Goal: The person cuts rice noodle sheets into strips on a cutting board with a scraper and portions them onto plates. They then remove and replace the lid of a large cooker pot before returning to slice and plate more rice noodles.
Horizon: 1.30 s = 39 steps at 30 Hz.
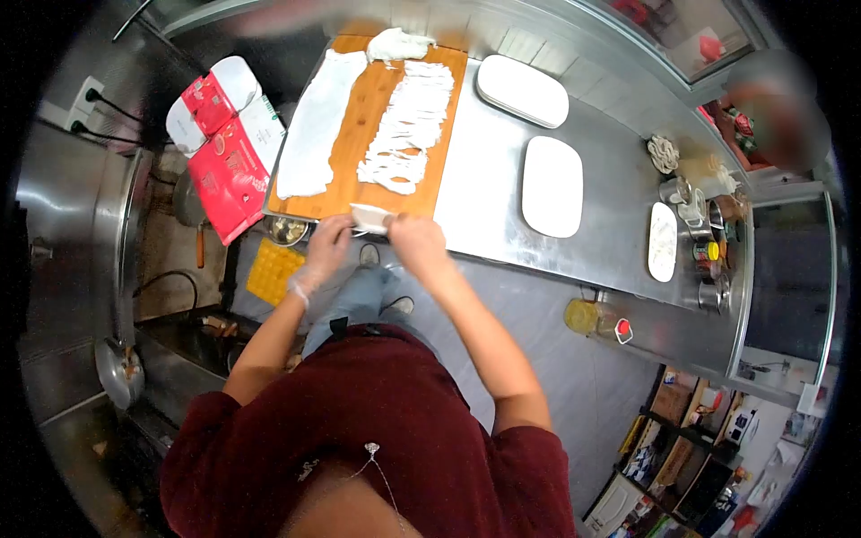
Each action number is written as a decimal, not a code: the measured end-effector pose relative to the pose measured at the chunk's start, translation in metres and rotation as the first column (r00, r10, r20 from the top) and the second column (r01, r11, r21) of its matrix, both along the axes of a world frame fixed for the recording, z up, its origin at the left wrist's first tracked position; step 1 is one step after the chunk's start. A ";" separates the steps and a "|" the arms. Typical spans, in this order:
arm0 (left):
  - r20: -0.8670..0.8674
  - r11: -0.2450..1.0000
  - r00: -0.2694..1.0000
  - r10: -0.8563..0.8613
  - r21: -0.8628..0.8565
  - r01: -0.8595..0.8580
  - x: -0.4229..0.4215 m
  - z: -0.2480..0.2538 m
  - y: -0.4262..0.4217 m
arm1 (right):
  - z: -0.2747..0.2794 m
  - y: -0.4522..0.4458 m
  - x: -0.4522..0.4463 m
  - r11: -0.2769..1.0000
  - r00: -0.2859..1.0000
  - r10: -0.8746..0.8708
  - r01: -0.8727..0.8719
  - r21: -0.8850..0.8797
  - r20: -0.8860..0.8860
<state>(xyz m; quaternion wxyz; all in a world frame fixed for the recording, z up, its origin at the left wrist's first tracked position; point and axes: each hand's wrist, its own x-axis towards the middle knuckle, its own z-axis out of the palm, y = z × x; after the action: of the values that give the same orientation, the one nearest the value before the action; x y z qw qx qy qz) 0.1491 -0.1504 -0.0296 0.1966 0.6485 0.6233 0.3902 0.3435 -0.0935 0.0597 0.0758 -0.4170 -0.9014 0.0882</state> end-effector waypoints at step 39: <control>-0.213 0.726 0.725 -0.655 -0.444 0.526 0.034 0.045 0.445 | -0.040 0.078 -0.013 0.110 -0.517 -0.854 -0.060 -0.992 -0.064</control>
<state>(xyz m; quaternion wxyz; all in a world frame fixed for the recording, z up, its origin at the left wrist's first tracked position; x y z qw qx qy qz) 0.1834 0.2942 0.0152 0.3093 0.8282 0.4631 0.0631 0.3306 -0.0151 0.0200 0.5258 -0.6270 0.0039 0.5749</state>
